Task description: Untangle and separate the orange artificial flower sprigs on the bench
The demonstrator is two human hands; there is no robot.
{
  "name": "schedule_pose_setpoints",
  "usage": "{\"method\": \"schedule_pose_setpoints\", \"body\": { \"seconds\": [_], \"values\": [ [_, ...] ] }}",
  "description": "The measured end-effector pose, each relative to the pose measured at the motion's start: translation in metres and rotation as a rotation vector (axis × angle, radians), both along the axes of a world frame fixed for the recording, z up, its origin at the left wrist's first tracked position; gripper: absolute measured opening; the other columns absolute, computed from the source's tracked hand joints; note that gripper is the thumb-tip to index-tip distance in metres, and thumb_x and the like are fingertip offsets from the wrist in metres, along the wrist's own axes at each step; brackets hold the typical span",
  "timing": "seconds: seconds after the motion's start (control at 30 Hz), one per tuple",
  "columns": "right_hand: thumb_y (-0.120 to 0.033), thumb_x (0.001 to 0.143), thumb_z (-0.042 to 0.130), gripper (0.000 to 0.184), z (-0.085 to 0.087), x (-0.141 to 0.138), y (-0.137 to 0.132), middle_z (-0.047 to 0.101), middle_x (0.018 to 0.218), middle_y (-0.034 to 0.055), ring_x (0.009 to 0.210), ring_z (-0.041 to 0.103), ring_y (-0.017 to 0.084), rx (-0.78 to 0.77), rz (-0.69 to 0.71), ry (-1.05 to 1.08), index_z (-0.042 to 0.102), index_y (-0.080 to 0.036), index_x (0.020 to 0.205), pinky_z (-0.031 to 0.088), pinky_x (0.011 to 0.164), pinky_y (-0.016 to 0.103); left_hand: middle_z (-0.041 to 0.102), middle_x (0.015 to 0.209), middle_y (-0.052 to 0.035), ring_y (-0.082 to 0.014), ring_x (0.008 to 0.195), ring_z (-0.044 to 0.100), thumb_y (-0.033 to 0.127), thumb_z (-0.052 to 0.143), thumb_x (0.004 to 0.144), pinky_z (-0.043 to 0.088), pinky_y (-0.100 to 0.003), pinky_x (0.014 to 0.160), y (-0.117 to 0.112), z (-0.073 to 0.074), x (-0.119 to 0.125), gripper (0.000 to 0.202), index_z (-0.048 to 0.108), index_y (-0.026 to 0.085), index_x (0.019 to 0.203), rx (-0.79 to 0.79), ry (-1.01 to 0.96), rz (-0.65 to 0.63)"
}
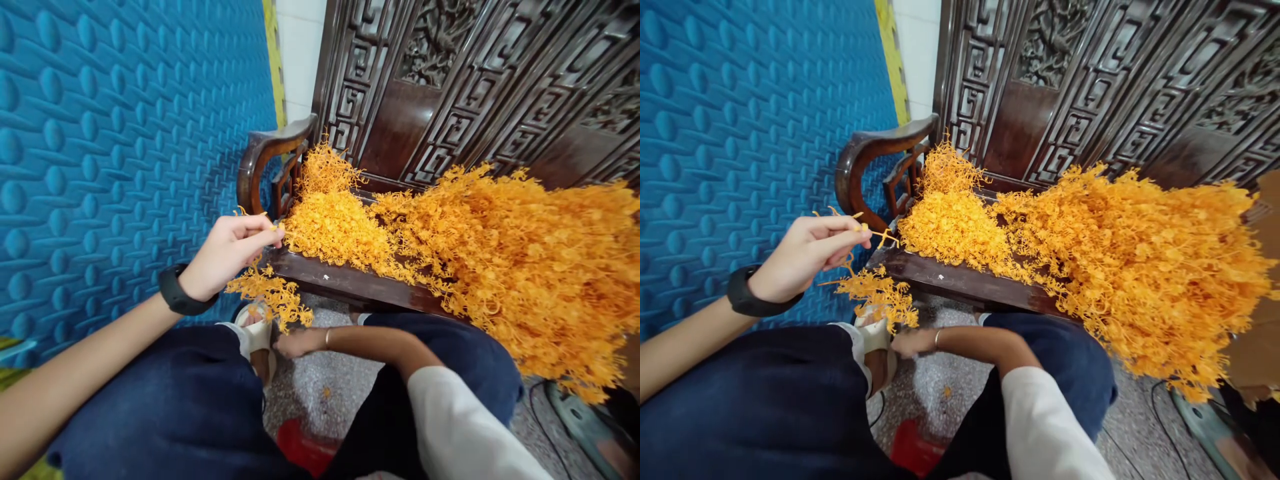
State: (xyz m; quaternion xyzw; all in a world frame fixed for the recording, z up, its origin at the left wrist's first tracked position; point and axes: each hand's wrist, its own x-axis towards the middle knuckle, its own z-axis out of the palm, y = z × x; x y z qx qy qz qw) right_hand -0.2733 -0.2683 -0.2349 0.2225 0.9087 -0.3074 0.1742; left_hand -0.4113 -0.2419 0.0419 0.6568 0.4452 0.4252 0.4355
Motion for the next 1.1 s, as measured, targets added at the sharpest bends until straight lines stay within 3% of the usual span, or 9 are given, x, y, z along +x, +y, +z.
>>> {"method": "schedule_pose_setpoints", "body": {
  "seconds": [0.1, 0.17, 0.27, 0.37, 0.47, 0.57, 0.73, 0.87, 1.1],
  "values": [
    [-0.003, 0.063, 0.065, 0.021, 0.06, 0.017, 0.01, 0.045, 0.057, -0.0038, 0.056, 0.04, 0.009, -0.058, 0.129, -0.039, 0.049, -0.015, 0.057, 0.03, 0.054, 0.023, 0.032, 0.04, 0.0066, -0.0034, 0.037, 0.025, 0.032, 0.062, 0.075, 0.015, -0.019, 0.036, -0.001, -0.001, -0.001, 0.022, 0.06, 0.016, 0.06, -0.042, 0.004, -0.001],
    [-0.009, 0.066, 0.065, 0.014, 0.113, 0.04, 0.023, 0.052, 0.07, -0.0031, 0.063, 0.041, 0.009, -0.072, 0.218, 0.006, 0.055, -0.017, 0.072, 0.03, 0.057, 0.022, 0.029, 0.038, 0.0083, -0.0033, 0.036, 0.023, 0.031, 0.063, 0.075, 0.014, -0.018, 0.036, 0.0, -0.001, -0.001, 0.018, 0.059, 0.016, 0.065, -0.09, -0.02, 0.031],
    [-0.009, 0.07, 0.058, 0.008, 0.188, 0.079, 0.056, 0.052, 0.068, -0.0021, 0.059, 0.041, 0.009, 0.088, 0.013, -0.075, 0.056, -0.016, 0.074, 0.032, 0.058, 0.024, 0.026, 0.037, 0.0103, -0.0035, 0.035, 0.019, 0.029, 0.062, 0.077, 0.012, -0.018, 0.035, 0.0, 0.0, 0.001, 0.013, 0.059, 0.016, 0.076, -0.137, -0.048, 0.08],
    [-0.011, 0.075, 0.056, 0.01, 0.232, 0.113, 0.095, 0.058, 0.084, 0.0047, 0.076, 0.051, 0.015, 0.33, -0.256, 0.11, 0.058, -0.014, 0.083, 0.039, 0.072, 0.028, 0.027, 0.038, 0.01, -0.004, 0.035, 0.02, 0.029, 0.059, 0.079, 0.012, -0.018, 0.035, 0.001, 0.001, 0.007, 0.013, 0.06, 0.016, 0.079, -0.14, -0.047, 0.06],
    [-0.022, 0.078, 0.059, 0.034, 0.241, 0.137, 0.123, 0.052, 0.117, 0.0136, 0.11, 0.046, 0.025, 0.674, -0.602, 0.408, 0.053, -0.015, 0.111, 0.037, 0.094, 0.039, 0.028, 0.039, 0.0091, -0.0044, 0.036, 0.022, 0.031, 0.059, 0.079, 0.013, -0.019, 0.036, 0.002, 0.003, 0.012, 0.016, 0.061, 0.016, 0.076, -0.136, -0.035, 0.011],
    [-0.022, 0.073, 0.065, 0.053, 0.234, 0.145, 0.125, 0.044, 0.127, 0.0186, 0.121, 0.04, 0.03, 0.751, -0.834, 0.482, 0.046, -0.011, 0.121, 0.034, 0.1, 0.044, 0.028, 0.041, 0.0084, -0.0047, 0.037, 0.023, 0.035, 0.059, 0.079, 0.013, -0.02, 0.037, 0.003, 0.002, 0.015, 0.02, 0.062, 0.016, 0.074, -0.141, 0.001, -0.052],
    [-0.021, 0.078, 0.057, 0.013, 0.227, 0.117, 0.081, 0.063, 0.091, 0.0076, 0.082, 0.057, 0.017, 0.365, -0.747, 0.411, 0.062, -0.013, 0.087, 0.044, 0.077, 0.032, 0.025, 0.041, 0.0081, -0.0051, 0.037, 0.021, 0.04, 0.059, 0.079, 0.012, -0.022, 0.039, 0.008, -0.004, 0.019, 0.025, 0.066, 0.017, 0.074, -0.155, 0.064, -0.157],
    [-0.016, 0.079, 0.053, 0.01, 0.23, 0.089, 0.058, 0.063, 0.073, 0.001, 0.065, 0.053, 0.01, 0.197, -0.664, 0.449, 0.063, -0.014, 0.076, 0.04, 0.067, 0.025, 0.027, 0.041, 0.0078, -0.0056, 0.038, 0.022, 0.043, 0.06, 0.078, 0.012, -0.022, 0.039, 0.01, -0.007, 0.022, 0.027, 0.068, 0.017, 0.076, -0.178, 0.071, -0.191],
    [-0.024, 0.087, 0.043, 0.017, 0.248, 0.081, 0.057, 0.062, 0.077, 0.0019, 0.06, 0.056, 0.008, -0.13, -0.959, 0.93, 0.057, -0.014, 0.091, 0.046, 0.062, 0.024, 0.029, 0.038, 0.0079, -0.0055, 0.036, 0.023, 0.04, 0.056, 0.082, 0.018, -0.022, 0.038, 0.011, -0.009, 0.022, 0.027, 0.065, 0.016, 0.073, -0.144, 0.1, -0.272]
  ]
}}
